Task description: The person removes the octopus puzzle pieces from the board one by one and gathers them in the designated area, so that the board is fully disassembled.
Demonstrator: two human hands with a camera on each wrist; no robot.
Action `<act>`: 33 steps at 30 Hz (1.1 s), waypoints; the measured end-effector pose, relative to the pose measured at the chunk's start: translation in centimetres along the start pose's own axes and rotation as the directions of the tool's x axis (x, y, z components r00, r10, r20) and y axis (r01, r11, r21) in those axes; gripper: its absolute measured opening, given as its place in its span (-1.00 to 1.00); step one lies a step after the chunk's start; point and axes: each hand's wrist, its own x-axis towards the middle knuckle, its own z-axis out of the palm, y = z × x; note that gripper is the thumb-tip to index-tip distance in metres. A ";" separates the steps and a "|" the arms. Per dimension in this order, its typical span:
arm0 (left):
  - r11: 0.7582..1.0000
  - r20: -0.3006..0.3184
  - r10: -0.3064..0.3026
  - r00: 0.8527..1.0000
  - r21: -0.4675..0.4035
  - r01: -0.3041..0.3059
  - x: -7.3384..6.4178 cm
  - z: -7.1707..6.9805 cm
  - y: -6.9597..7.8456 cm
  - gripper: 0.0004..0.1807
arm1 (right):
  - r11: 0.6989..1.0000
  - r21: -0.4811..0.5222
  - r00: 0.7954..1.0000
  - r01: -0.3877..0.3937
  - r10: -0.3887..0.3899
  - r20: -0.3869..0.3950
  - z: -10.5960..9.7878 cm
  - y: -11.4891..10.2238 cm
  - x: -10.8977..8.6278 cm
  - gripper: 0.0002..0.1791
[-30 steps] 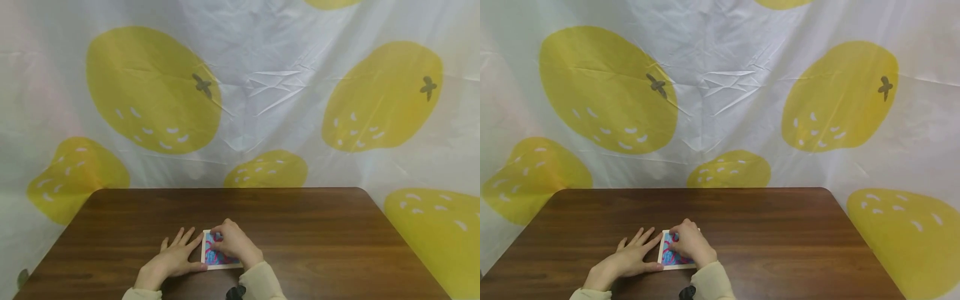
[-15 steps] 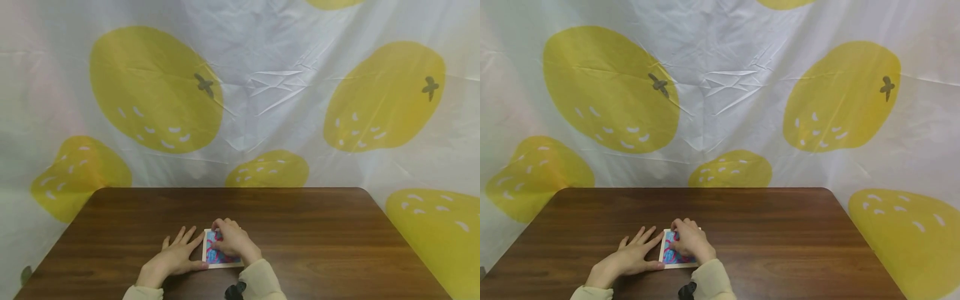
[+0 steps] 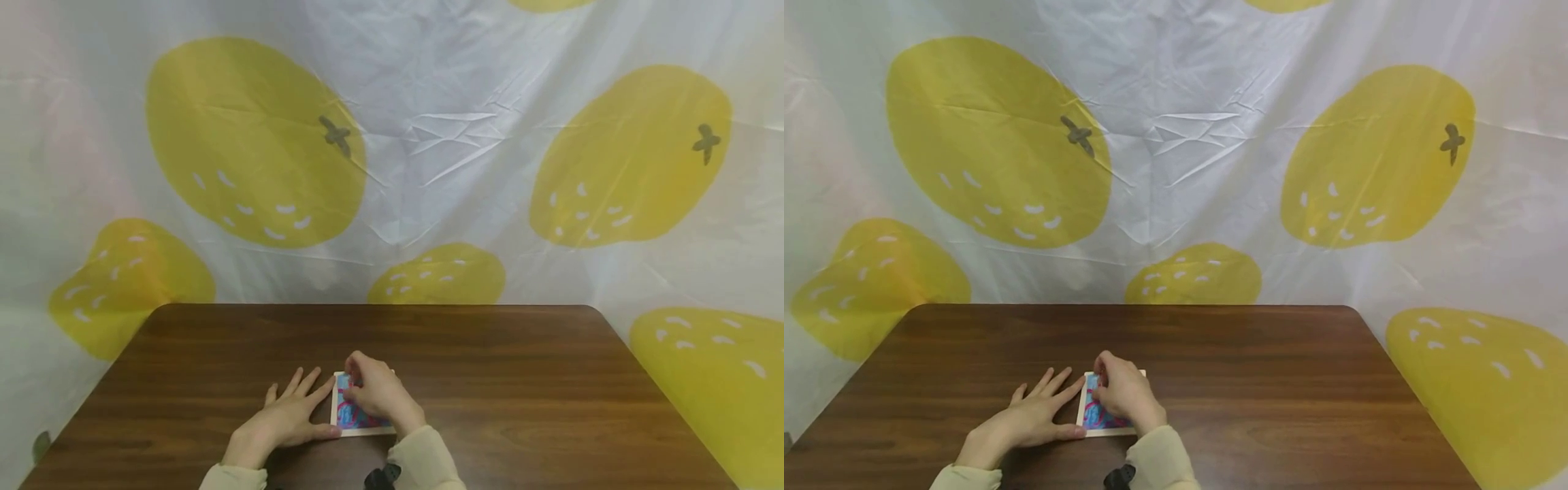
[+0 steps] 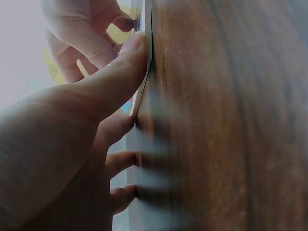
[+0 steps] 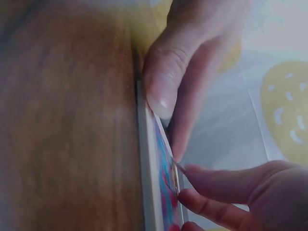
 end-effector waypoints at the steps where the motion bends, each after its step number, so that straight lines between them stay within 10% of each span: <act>1: 1.000 -0.002 0.001 1.000 0.001 -0.001 0.0 0.0 0.0 0.03 | 1.000 0.007 1.000 -0.004 0.004 -0.015 0.1 0.0 0.0 -0.73; 33: 1.000 -0.003 -0.011 1.000 -0.007 0.011 -0.1 0.0 0.1 0.03 | 0.947 0.321 0.965 -0.003 0.087 -0.247 -4.2 1.9 -0.7 -0.87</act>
